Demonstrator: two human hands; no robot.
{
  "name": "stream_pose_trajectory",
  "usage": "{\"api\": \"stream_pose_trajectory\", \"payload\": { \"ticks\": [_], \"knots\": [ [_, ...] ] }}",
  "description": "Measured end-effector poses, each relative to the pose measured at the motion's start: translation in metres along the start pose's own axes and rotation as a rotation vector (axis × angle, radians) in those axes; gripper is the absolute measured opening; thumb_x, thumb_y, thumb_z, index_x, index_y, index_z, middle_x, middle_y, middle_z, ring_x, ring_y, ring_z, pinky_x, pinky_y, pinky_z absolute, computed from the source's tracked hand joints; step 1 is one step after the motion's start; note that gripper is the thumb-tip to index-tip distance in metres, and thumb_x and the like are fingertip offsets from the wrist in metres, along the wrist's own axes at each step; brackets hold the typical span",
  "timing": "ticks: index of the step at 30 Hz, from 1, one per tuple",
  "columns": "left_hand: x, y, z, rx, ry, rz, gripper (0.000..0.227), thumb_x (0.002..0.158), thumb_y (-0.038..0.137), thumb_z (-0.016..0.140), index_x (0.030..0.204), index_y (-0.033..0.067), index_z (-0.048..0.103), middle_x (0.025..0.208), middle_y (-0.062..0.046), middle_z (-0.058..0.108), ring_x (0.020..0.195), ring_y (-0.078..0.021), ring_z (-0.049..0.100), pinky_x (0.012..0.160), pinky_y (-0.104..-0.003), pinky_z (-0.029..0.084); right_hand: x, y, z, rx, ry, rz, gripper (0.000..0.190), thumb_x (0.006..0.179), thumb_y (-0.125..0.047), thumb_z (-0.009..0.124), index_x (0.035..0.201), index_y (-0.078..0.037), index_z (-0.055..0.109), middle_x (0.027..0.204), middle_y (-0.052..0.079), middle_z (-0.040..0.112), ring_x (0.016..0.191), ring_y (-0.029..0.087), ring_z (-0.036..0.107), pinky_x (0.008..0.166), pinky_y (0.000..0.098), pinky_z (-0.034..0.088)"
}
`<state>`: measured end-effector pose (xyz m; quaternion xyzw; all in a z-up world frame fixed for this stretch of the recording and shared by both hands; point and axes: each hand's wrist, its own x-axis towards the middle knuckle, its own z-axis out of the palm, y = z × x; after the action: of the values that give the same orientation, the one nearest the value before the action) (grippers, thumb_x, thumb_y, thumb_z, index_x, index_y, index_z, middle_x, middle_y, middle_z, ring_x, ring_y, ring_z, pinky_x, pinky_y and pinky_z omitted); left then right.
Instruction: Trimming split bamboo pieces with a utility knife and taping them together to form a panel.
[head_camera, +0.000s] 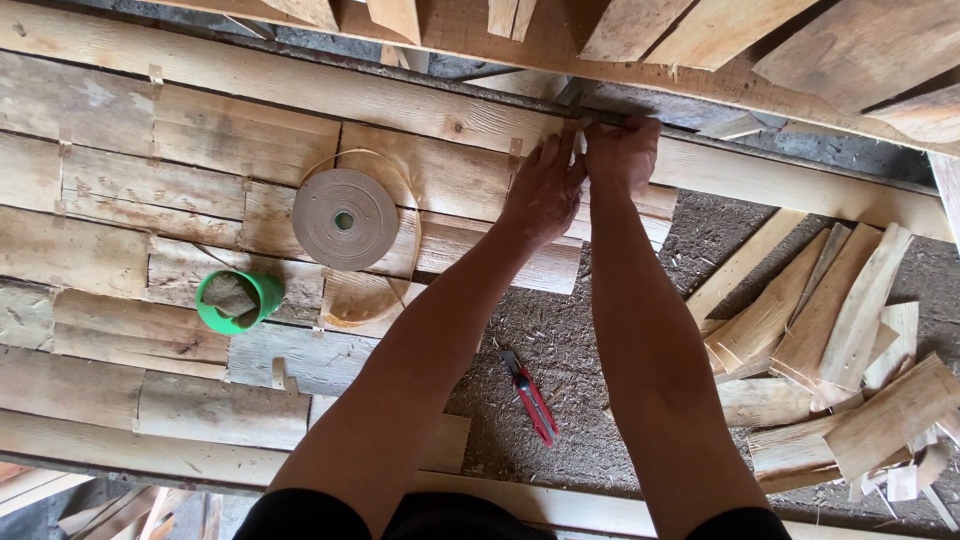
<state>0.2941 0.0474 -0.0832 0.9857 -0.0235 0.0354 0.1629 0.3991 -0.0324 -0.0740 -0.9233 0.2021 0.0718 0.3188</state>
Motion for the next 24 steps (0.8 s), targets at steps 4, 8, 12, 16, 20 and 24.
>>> {"api": "stream_pose_trajectory", "payload": {
  "ticks": [4, 8, 12, 16, 20, 24],
  "knots": [
    [0.003, 0.001, -0.001, 0.042, -0.033, 0.001, 0.056, 0.094, 0.034, 0.063, 0.136, -0.0021, 0.052, 0.150, -0.031, 0.036, 0.131, -0.0412, 0.043, 0.113, -0.050, 0.039, 0.033, 0.029, 0.022, -0.098, -0.013, -0.017, 0.069, 0.064, -0.042, 0.098, 0.109, -0.012, 0.056, 0.096, 0.003, 0.074, 0.093, 0.024, 0.070, 0.081, 0.0436, 0.054],
    [0.004, 0.000, 0.001, 0.075, -0.031, -0.009, 0.051, 0.094, 0.031, 0.060, 0.129, -0.0043, 0.050, 0.148, -0.030, 0.039, 0.130, -0.0393, 0.044, 0.114, -0.048, 0.040, 0.065, 0.065, 0.047, 0.384, -0.087, 0.065, 0.058, 0.069, -0.042, 0.093, 0.109, -0.010, 0.066, 0.099, 0.004, 0.080, 0.092, 0.023, 0.073, 0.086, 0.0400, 0.059],
    [0.005, 0.000, -0.003, 0.036, -0.017, -0.026, 0.050, 0.095, 0.028, 0.058, 0.129, -0.0064, 0.047, 0.146, -0.028, 0.041, 0.129, -0.0380, 0.046, 0.111, -0.046, 0.043, 0.021, 0.018, 0.006, 0.018, 0.011, -0.020, 0.070, 0.064, -0.049, 0.098, 0.108, -0.014, 0.055, 0.097, 0.003, 0.076, 0.091, 0.023, 0.072, 0.084, 0.0426, 0.056],
    [0.002, 0.000, -0.004, -0.018, 0.052, -0.026, 0.053, 0.095, 0.024, 0.061, 0.134, -0.0076, 0.046, 0.149, -0.029, 0.040, 0.123, -0.0350, 0.047, 0.111, -0.045, 0.044, 0.014, 0.013, 0.004, -0.097, -0.010, -0.034, 0.077, 0.064, -0.049, 0.098, 0.112, -0.013, 0.050, 0.097, 0.005, 0.074, 0.092, 0.026, 0.071, 0.084, 0.0455, 0.055],
    [0.004, 0.000, -0.006, -0.042, 0.080, -0.028, 0.060, 0.082, 0.022, 0.065, 0.133, -0.0032, 0.048, 0.150, -0.025, 0.039, 0.117, -0.0333, 0.047, 0.098, -0.045, 0.047, 0.012, 0.012, 0.003, -0.138, -0.025, -0.037, 0.078, 0.066, -0.048, 0.096, 0.115, -0.013, 0.047, 0.097, 0.006, 0.073, 0.093, 0.027, 0.072, 0.083, 0.0468, 0.056],
    [0.007, -0.002, -0.008, -0.019, -0.014, -0.041, 0.055, 0.081, 0.021, 0.066, 0.128, -0.0002, 0.049, 0.150, -0.023, 0.040, 0.116, -0.0306, 0.047, 0.087, -0.044, 0.045, 0.013, 0.012, 0.004, -0.168, -0.021, -0.049, 0.081, 0.067, -0.049, 0.097, 0.117, -0.012, 0.045, 0.101, 0.008, 0.072, 0.094, 0.029, 0.071, 0.083, 0.0479, 0.055]
  ]
}}
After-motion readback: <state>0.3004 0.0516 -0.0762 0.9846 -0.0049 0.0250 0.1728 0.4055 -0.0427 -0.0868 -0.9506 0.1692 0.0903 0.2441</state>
